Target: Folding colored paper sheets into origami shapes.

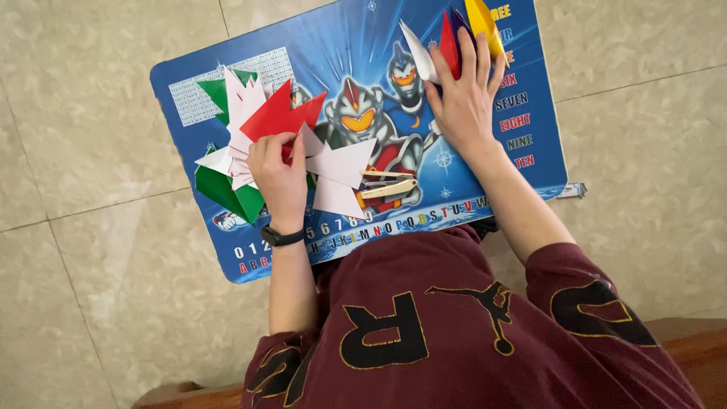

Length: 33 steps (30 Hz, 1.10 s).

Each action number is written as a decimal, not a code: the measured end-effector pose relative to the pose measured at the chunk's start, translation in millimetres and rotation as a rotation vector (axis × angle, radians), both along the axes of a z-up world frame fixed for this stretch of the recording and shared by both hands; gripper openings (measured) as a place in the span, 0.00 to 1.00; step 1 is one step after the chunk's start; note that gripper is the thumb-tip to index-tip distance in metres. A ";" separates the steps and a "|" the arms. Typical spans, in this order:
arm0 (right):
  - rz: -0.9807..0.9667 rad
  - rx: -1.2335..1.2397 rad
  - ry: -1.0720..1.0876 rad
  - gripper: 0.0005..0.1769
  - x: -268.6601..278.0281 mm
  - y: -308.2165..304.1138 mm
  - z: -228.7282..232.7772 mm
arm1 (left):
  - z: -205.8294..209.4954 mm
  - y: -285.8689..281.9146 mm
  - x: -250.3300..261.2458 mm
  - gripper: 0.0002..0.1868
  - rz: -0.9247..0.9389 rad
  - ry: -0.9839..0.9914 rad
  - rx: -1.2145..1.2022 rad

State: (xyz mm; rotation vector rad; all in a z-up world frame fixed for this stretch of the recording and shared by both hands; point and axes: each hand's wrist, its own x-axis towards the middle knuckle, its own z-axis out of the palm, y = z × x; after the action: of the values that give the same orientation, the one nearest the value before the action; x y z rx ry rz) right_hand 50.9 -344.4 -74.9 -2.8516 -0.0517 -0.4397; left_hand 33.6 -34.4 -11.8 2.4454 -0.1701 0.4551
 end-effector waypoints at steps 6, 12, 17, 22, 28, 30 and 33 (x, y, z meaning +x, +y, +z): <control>-0.022 -0.019 -0.035 0.26 29.3 -5.7 -3.0 | 0.4 -2.0 0.1 0.07 0.000 0.027 -0.048; -0.037 -0.029 0.126 0.45 7.2 2.2 3.6 | -3.4 9.9 0.7 0.05 0.043 0.013 -0.227; 0.254 0.324 -0.119 0.27 -28.7 73.2 74.4 | 5.3 14.6 -5.5 0.08 0.130 -0.080 -0.311; 0.498 0.677 0.004 0.15 -38.2 101.9 53.4 | -23.9 7.4 -12.3 0.05 0.185 -0.257 -0.272; 0.213 0.743 0.414 0.15 -53.3 105.8 36.1 | -43.5 -37.1 -41.7 0.07 -0.230 -0.462 -0.144; 0.143 0.966 0.209 0.09 -47.8 110.8 55.6 | -60.6 -47.1 -45.8 0.16 -0.297 -0.369 -0.059; 0.020 0.974 0.162 0.08 -58.6 65.4 23.4 | 13.1 -27.1 -35.8 0.08 -0.257 -0.146 -0.536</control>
State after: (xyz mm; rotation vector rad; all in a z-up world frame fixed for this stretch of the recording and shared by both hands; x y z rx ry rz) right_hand -7.7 -279.1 -51.5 -1.9106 0.1296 -0.1497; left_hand -2.1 -61.4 1.3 1.8382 -0.3680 0.4902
